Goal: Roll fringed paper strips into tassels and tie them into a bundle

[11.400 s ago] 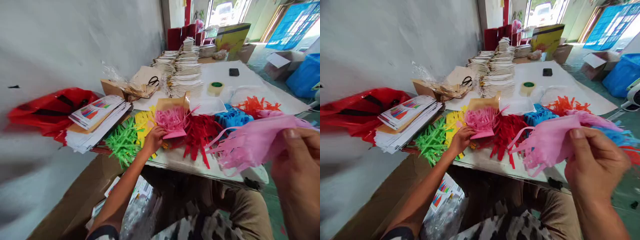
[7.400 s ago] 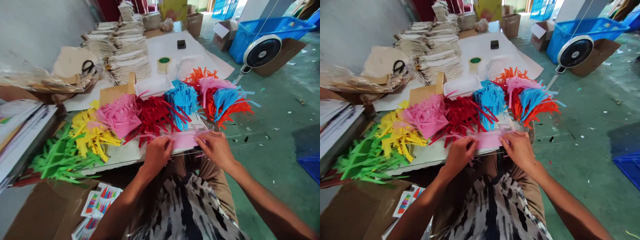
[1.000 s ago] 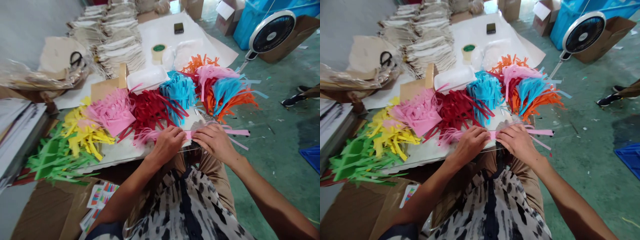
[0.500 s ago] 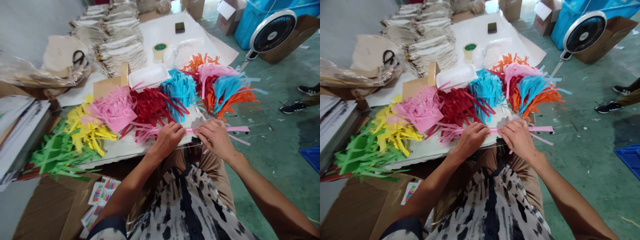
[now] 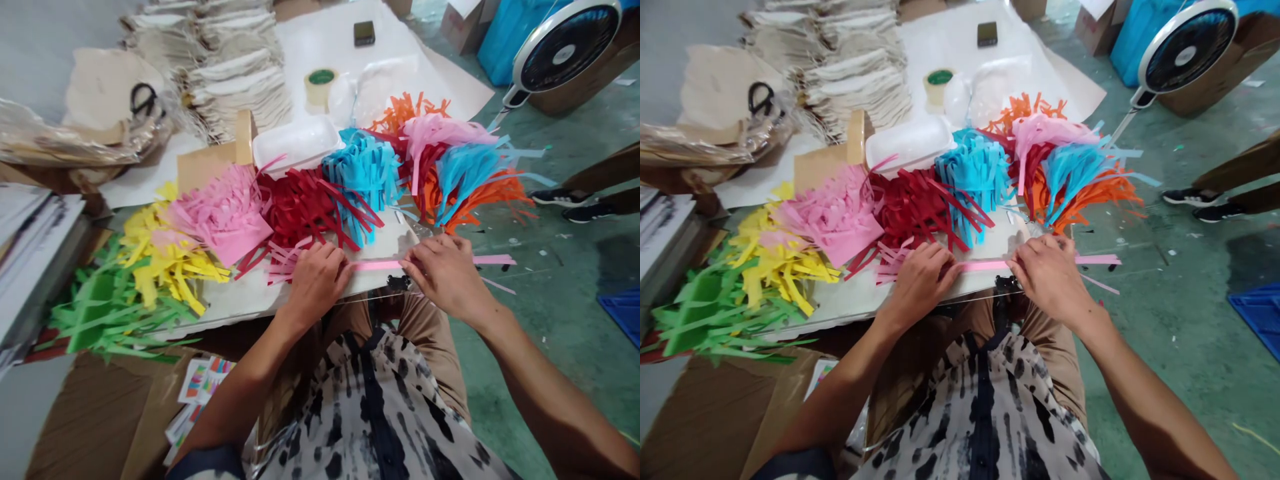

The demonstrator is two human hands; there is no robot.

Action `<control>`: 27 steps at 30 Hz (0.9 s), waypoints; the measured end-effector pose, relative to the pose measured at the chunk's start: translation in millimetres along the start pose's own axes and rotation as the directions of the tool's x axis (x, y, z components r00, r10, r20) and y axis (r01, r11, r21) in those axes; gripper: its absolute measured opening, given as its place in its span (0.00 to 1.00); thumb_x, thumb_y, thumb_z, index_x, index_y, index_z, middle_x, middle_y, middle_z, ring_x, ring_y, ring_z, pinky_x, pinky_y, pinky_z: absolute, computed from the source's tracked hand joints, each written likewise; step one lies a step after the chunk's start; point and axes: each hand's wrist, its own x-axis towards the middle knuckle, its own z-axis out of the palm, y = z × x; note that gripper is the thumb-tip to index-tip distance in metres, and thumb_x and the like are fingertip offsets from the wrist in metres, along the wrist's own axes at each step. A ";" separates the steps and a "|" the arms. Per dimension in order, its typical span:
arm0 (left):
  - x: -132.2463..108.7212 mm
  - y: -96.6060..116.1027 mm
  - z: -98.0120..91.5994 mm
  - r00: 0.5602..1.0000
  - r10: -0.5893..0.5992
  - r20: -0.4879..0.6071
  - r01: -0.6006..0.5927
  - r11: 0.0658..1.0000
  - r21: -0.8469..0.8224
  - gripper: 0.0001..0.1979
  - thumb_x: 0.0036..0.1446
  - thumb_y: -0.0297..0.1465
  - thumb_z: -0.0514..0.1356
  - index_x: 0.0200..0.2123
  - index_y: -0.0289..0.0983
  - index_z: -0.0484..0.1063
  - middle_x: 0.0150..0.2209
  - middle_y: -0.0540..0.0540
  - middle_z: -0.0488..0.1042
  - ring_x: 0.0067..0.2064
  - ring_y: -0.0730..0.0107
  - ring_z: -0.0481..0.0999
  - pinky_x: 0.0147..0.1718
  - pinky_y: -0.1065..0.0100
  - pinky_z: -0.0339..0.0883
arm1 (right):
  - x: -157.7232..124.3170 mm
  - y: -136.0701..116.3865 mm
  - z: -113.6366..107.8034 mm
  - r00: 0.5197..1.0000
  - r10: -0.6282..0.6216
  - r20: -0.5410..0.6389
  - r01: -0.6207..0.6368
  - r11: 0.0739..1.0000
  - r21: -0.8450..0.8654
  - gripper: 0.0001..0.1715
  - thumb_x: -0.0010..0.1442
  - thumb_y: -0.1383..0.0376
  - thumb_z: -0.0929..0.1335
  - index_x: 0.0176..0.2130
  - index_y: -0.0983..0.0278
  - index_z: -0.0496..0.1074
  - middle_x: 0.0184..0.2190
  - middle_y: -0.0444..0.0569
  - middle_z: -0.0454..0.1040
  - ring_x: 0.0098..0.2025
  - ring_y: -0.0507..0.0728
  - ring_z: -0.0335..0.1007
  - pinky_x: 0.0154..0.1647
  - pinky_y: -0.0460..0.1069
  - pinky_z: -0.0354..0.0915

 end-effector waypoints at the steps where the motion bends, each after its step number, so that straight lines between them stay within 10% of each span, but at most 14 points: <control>1: 1.7 0.2 -1.5 1.000 -0.001 0.015 0.001 1.000 0.003 0.13 0.73 0.38 0.58 0.37 0.38 0.73 0.40 0.43 0.78 0.44 0.57 0.73 0.42 0.58 0.62 | 1.2 -0.3 -0.8 1.000 -0.001 0.007 0.001 1.000 -0.008 0.18 0.75 0.56 0.61 0.38 0.61 0.74 0.36 0.52 0.79 0.45 0.66 0.69 0.50 0.61 0.52; 9: 20.4 -0.4 -15.8 0.980 -0.059 0.191 0.047 0.997 0.067 0.11 0.69 0.39 0.63 0.36 0.39 0.76 0.40 0.44 0.78 0.44 0.57 0.76 0.29 0.62 0.56 | 6.3 -10.8 -6.0 1.000 0.018 -0.002 -0.018 0.998 -0.063 0.17 0.73 0.56 0.64 0.35 0.61 0.72 0.34 0.54 0.78 0.44 0.66 0.69 0.50 0.63 0.55; 20: 16.3 -15.9 -20.1 0.977 -0.020 0.214 -0.015 0.987 0.159 0.20 0.70 0.46 0.60 0.32 0.37 0.78 0.35 0.42 0.79 0.40 0.57 0.77 0.38 0.61 0.63 | -14.0 -15.2 6.5 0.962 -0.127 -0.242 0.143 0.989 0.049 0.17 0.70 0.68 0.68 0.51 0.47 0.80 0.46 0.37 0.85 0.51 0.63 0.75 0.66 0.67 0.52; 27: -6.6 -19.4 -30.1 0.986 0.011 -0.166 0.047 0.940 0.339 0.14 0.71 0.36 0.60 0.54 0.36 0.77 0.54 0.35 0.78 0.57 0.45 0.74 0.53 0.50 0.67 | -20.0 -11.5 6.1 0.938 -0.197 -0.285 0.199 0.980 -0.019 0.14 0.68 0.69 0.70 0.49 0.55 0.81 0.52 0.43 0.84 0.53 0.63 0.73 0.69 0.68 0.50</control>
